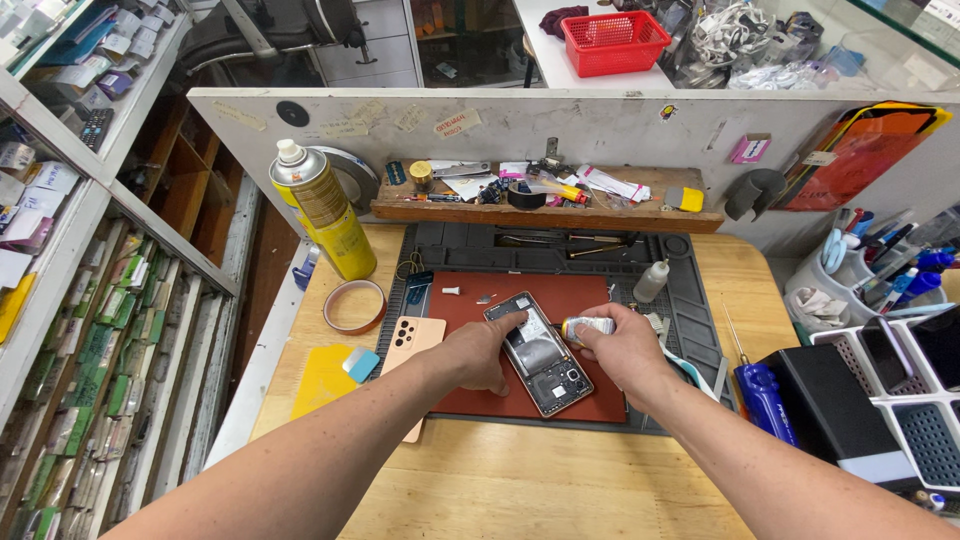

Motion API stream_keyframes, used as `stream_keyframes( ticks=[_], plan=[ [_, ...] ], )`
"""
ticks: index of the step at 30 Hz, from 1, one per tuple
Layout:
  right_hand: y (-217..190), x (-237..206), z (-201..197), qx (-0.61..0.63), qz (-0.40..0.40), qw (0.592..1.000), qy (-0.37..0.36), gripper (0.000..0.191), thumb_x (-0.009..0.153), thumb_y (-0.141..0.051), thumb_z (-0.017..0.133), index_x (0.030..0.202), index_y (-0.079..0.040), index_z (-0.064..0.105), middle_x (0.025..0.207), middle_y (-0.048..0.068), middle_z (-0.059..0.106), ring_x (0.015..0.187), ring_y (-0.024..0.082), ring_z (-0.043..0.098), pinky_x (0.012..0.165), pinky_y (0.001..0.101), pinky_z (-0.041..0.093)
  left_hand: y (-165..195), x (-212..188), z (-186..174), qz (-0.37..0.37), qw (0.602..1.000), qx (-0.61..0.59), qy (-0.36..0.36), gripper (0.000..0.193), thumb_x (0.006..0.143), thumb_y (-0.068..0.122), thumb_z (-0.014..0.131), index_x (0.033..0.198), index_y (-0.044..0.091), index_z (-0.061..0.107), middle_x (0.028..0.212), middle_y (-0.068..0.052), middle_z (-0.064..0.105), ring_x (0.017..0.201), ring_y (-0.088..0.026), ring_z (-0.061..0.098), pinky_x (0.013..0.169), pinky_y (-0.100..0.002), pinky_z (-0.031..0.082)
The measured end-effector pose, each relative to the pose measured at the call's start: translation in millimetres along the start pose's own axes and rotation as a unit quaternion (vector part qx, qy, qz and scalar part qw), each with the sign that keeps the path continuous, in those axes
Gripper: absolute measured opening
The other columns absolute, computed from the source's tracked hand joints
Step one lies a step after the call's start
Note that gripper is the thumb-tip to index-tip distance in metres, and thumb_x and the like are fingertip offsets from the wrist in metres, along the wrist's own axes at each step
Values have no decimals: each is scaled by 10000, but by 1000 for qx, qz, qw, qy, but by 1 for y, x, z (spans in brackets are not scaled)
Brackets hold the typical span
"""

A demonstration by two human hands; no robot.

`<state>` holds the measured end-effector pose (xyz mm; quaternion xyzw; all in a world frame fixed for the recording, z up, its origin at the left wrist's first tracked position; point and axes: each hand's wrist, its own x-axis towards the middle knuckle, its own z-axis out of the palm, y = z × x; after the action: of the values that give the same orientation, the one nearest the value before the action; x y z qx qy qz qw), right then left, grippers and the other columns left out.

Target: The person wipes the back of a smartphone with a cloth, then wipes the internal frame of the disassembled phone. The person opens a tube of adhesive and applies it to the internal frame of the phone.

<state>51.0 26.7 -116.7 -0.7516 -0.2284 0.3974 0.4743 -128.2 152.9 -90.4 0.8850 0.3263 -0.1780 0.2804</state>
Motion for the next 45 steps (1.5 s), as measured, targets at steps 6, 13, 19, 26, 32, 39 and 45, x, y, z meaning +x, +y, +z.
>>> stream_keyframes(
  ticks=[6, 13, 19, 26, 32, 39, 45],
  plan=[
    [-2, -8, -4, -13, 2, 1000, -1, 210, 944, -134, 682, 1115, -11, 679, 1067, 95, 729, 949, 152, 715, 825, 277, 614, 4, -1, -1, -17, 1000, -8, -12, 1230, 641, 170, 932, 1631, 315, 216, 1298, -129, 664, 1194, -289, 658, 1022, -355, 547],
    [-3, -15, -8, -15, 6, 1000, 5, 239, 936, -131, 688, 1147, -19, 680, 1095, 90, 732, 953, 162, 717, 835, 286, 611, 3, -1, -2, -13, 1000, 0, -10, 1237, 644, 179, 934, 1637, 308, 209, 1305, -144, 665, 1198, -302, 655, 1019, -365, 551],
    [0, -18, -10, -21, 8, 1000, 12, 237, 933, -132, 695, 1140, -16, 687, 1100, 99, 739, 961, 162, 717, 837, 287, 612, 2, 0, -2, 1, 1000, 0, -1, 1227, 635, 178, 945, 1626, 294, 231, 1314, -148, 654, 1206, -303, 644, 1024, -364, 542],
    [7, -19, -11, -8, 8, 1000, 13, 231, 933, -131, 689, 1134, -18, 690, 1083, 91, 742, 950, 161, 722, 837, 290, 615, -1, 1, 1, 4, 1000, 5, 0, 1235, 630, 187, 943, 1631, 291, 227, 1289, -151, 667, 1193, -304, 653, 1018, -362, 545],
    [11, -27, -13, -4, 4, 1000, 10, 232, 930, -128, 699, 1127, -4, 690, 1079, 103, 741, 949, 164, 721, 841, 294, 617, 3, 0, 6, -12, 1000, 12, 0, 1225, 642, 197, 939, 1634, 300, 226, 1280, -152, 677, 1195, -304, 652, 1016, -372, 546],
    [10, -40, -14, -24, 15, 999, 15, 222, 941, -135, 690, 1131, -20, 690, 1086, 94, 739, 949, 150, 720, 848, 275, 615, 6, -8, 7, -19, 1000, 1, -5, 1224, 641, 171, 920, 1635, 317, 222, 1260, -141, 684, 1170, -297, 667, 1000, -373, 561],
    [20, -44, -15, 35, 3, 999, 19, 219, 941, -122, 687, 1122, 1, 691, 1068, 100, 734, 918, 160, 714, 824, 279, 613, 5, -11, 9, -12, 1000, 1, 3, 1224, 634, 174, 924, 1633, 305, 229, 1233, -146, 703, 1163, -299, 673, 992, -374, 560]
  ],
)
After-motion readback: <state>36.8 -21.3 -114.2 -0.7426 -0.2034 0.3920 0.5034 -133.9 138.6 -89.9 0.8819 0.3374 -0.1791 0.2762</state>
